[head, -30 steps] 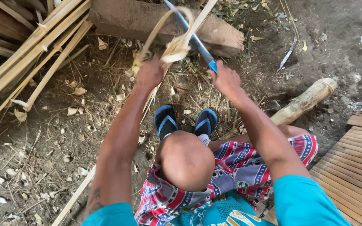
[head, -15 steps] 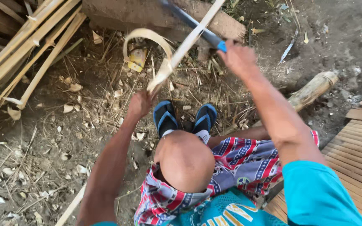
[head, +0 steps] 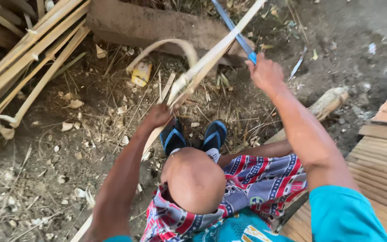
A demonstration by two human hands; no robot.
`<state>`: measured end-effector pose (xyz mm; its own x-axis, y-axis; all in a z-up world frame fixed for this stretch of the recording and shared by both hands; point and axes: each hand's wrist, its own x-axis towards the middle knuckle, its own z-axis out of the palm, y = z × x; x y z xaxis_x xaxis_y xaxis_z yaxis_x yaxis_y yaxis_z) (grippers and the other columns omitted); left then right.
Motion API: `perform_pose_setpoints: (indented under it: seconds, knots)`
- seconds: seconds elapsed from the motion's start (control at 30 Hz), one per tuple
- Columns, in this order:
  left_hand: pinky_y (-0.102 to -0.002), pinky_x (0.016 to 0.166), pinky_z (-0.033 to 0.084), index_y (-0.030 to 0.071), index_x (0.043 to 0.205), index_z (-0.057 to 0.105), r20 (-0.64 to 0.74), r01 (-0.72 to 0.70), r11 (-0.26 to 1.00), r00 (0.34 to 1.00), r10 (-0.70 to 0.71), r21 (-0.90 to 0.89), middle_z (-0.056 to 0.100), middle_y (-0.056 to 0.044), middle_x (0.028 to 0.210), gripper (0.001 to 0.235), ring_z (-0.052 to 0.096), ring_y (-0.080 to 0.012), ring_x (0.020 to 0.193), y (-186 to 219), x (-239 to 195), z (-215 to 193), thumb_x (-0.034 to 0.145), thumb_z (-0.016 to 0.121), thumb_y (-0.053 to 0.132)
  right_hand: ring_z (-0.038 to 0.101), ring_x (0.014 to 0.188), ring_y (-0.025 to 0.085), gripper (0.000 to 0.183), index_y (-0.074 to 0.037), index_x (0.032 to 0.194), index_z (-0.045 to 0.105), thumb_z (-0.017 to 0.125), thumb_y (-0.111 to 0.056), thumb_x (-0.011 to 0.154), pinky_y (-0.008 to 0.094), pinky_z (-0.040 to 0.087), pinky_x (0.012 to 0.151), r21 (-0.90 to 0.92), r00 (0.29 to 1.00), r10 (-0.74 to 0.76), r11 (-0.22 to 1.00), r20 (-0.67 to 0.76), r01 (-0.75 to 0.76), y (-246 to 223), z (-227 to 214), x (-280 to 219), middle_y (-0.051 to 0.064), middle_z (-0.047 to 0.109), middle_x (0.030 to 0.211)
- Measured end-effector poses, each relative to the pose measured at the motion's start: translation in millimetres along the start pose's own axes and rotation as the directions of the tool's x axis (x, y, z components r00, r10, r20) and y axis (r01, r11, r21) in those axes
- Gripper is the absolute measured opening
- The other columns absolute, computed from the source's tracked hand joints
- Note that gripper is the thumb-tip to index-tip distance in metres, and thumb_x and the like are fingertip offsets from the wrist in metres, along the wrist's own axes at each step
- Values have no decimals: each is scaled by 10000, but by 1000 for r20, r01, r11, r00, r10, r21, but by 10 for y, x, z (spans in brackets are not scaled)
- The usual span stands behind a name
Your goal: The person sits on the ground and uses a machete to shave the outer layer off a long bamboo pole, repeatedly striking and peeling away strips of bamboo. The person adjusts the pole's position and continues shaving along its length.
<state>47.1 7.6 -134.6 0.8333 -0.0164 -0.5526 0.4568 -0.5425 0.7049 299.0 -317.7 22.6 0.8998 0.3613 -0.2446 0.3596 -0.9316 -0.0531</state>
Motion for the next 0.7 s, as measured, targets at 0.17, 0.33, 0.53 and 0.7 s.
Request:
perform_pose_setpoints:
  seconds: [0.17, 0.33, 0.53, 0.7]
  knots:
    - [-525, 700, 559, 65, 1303, 624, 39, -50, 876, 996, 78, -479, 783, -168, 1078, 619, 708, -368, 794, 480, 661, 61, 920, 582, 549, 675, 848, 543, 476, -6, 1142, 535, 518, -475, 1061, 639, 526, 759, 73, 997, 74, 995, -3, -73, -108, 105, 11, 300, 699, 878]
    - [-468, 825, 574, 131, 1341, 664, -110, 19, 992, 993, -33, -123, 767, -234, 1013, 428, 749, -362, 905, 729, 469, -39, 962, 552, 296, 707, 784, 464, 493, -15, 1205, 487, 417, -487, 1079, 605, 553, 720, 186, 985, 113, 973, 130, -137, -532, 38, -122, 248, 700, 838]
    - [-482, 794, 589, 52, 1244, 671, -165, 25, 997, 986, -13, 66, 737, -219, 1050, 397, 736, -388, 907, -4, -302, -153, 921, 642, 281, 701, 659, 366, 359, -45, 1176, 548, 549, -338, 968, 546, 569, 568, -76, 967, -234, 967, 96, 242, -426, 146, -114, 194, 705, 827]
    - [-460, 770, 582, 3, 1182, 772, 96, 261, 947, 964, -247, -188, 785, -274, 943, 591, 769, -392, 864, -685, -807, -170, 1016, 579, 537, 698, 712, 464, 462, 19, 1176, 526, 519, -438, 1102, 593, 549, 646, 9, 1000, -6, 1000, 30, 6, 40, 145, 170, 245, 701, 789]
